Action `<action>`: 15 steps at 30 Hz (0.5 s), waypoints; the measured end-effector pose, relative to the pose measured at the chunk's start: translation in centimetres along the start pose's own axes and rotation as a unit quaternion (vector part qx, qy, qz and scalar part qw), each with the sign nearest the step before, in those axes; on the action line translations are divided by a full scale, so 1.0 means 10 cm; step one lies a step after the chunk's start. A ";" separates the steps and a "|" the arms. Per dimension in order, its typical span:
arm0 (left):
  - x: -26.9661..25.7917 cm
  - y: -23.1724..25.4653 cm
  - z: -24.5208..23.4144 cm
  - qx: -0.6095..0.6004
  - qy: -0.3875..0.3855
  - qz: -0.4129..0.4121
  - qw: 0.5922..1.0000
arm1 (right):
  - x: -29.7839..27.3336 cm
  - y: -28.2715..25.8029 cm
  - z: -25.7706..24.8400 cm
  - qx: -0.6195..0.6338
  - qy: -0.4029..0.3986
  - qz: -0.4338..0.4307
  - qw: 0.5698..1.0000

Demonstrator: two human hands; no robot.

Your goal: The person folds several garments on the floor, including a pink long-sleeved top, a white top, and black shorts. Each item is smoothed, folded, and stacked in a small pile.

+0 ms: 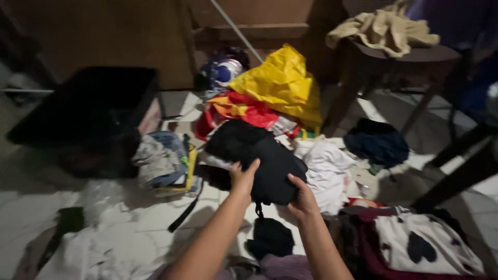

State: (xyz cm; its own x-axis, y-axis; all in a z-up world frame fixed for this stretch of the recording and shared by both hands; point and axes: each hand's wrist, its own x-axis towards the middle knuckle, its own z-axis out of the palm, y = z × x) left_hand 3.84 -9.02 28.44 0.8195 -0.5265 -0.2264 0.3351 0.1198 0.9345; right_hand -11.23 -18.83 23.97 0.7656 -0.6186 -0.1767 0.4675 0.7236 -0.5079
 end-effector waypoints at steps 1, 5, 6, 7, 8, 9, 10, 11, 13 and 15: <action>-0.04 -0.04 -0.14 -0.045 0.001 -0.044 0.998 | -0.02 0.11 0.08 0.007 0.006 0.014 1.000; -0.11 -0.06 -0.66 -0.225 -0.162 -0.287 0.917 | -0.03 0.48 0.40 -0.011 0.009 0.052 0.999; -0.11 -0.05 -0.76 -0.260 -0.181 -0.291 0.903 | -0.02 0.55 0.45 -0.009 -0.002 0.052 0.999; -0.11 -0.05 -0.85 -0.294 -0.200 -0.297 0.886 | -0.04 0.64 0.48 -0.007 -0.010 0.051 0.999; -0.07 -0.02 -0.92 -0.302 -0.197 -0.261 0.896 | -0.04 0.72 0.50 -0.004 -0.019 0.051 0.999; -0.04 0.01 -0.96 -0.310 -0.193 -0.227 0.903 | -0.05 0.80 0.50 -0.009 -0.003 0.056 0.998; -0.02 0.03 -1.02 -0.317 -0.188 -0.194 0.909 | -0.05 0.88 0.49 -0.013 0.014 0.061 0.998; 0.00 0.07 -1.06 -0.281 -0.144 -0.160 0.935 | -0.04 0.94 0.49 -0.018 0.029 0.064 0.997; 0.05 0.20 -1.14 -0.203 -0.055 -0.087 0.974 | -0.06 1.10 0.49 0.004 0.014 0.085 0.996; 0.06 0.33 -1.23 -0.108 -0.039 -0.032 0.993 | -0.04 1.23 0.49 0.002 0.020 0.095 0.995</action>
State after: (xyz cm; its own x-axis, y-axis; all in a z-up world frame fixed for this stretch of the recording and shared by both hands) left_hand 11.18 1.38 27.96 0.7570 -0.6021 -0.2537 0.4850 0.2577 0.8357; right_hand -3.63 -8.16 21.95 0.8217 -0.4830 -0.3025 0.3189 0.8296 -0.4583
